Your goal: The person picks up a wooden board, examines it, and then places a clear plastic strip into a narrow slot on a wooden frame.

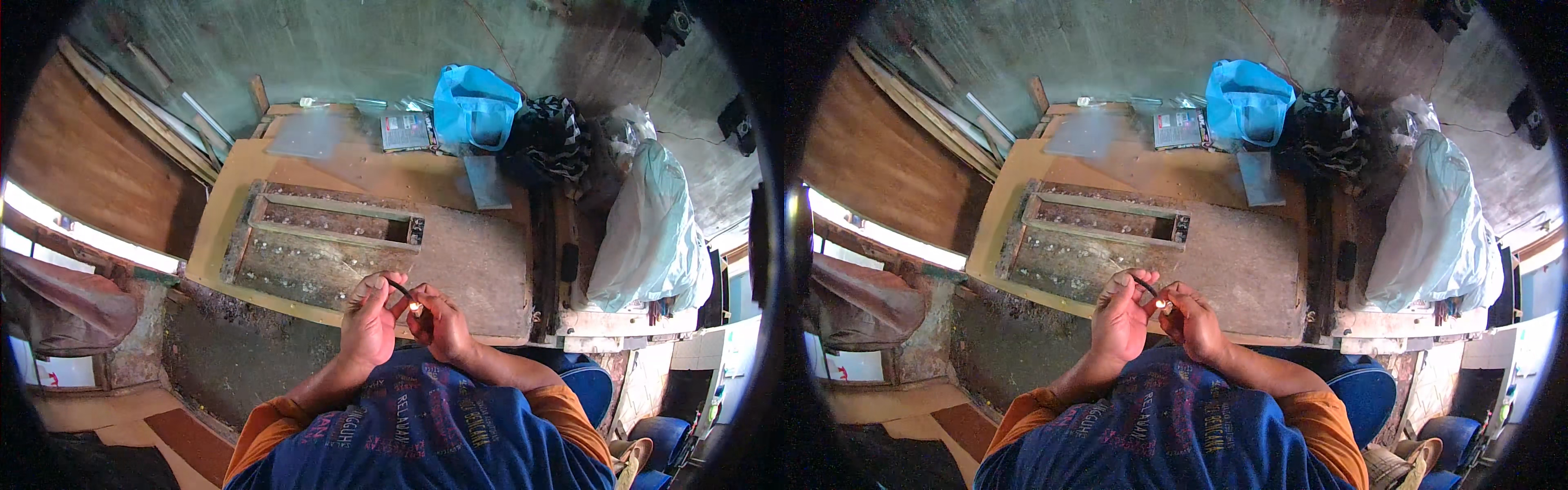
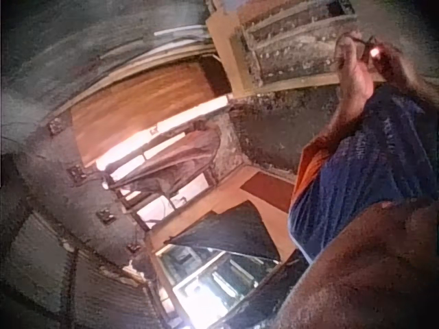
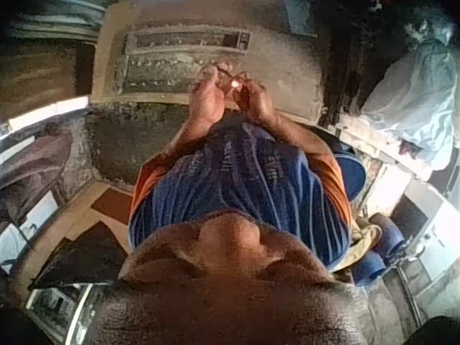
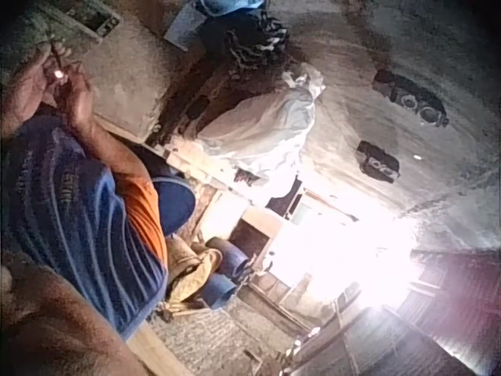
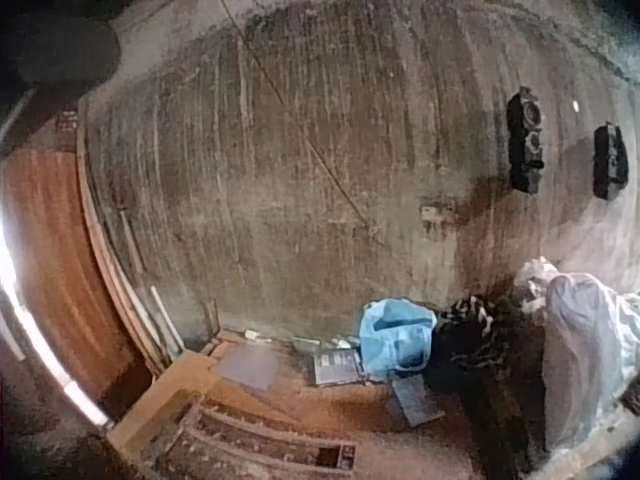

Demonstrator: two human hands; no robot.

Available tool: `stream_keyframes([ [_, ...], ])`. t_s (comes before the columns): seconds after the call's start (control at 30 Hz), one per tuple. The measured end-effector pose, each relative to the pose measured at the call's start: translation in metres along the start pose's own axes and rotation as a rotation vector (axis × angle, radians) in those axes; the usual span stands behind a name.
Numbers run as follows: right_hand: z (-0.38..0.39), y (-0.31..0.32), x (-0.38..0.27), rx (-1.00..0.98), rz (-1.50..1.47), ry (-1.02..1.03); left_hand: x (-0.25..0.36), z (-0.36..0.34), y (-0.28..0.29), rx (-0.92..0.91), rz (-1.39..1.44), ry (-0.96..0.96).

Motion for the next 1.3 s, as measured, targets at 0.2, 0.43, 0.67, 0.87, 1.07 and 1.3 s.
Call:
stream_keyframes([
  [0.2, 0.0012, 0.001, 0.0006, 0.031, 0.021, -0.025, 0.0002, 0.0011, 0.0001, 0.012, -0.011, 0.007],
  [0.43, -0.0002, 0.0004, 0.0012, 0.046, -0.015, -0.032, -0.0016, 0.0001, 0.005, -0.045, -0.038, -0.029],
  [0.67, -0.0017, 0.0025, 0.0039, -0.001, -0.047, 0.021, -0.0006, 0.0016, -0.0005, -0.017, -0.005, -0.011],
  [0.87, -0.0009, 0.0038, 0.0057, 0.038, 0.012, 0.03, -0.002, 0.0023, 0.0012, 0.005, 0.001, 0.007],
  [1.07, 0.0022, 0.0003, 0.0016, -0.006, 0.012, 0.005, -0.0013, 0.002, 0.002, -0.014, 0.009, 0.005],
  [1.3, -0.0013, 0.0048, 0.0062, -0.006, -0.035, 0.043, -0.0016, 0.0016, 0.0025, 0.002, 0.012, -0.001],
])
Point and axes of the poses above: each hand's wrist, its own z-axis away from the middle knuckle, its own y-axis out of the back of the hand, x = y × z, the point moved 4 cm from there along -z, towards the middle knuckle, and after that the axes turned 5 degrees about z, right-handed, at the moved point
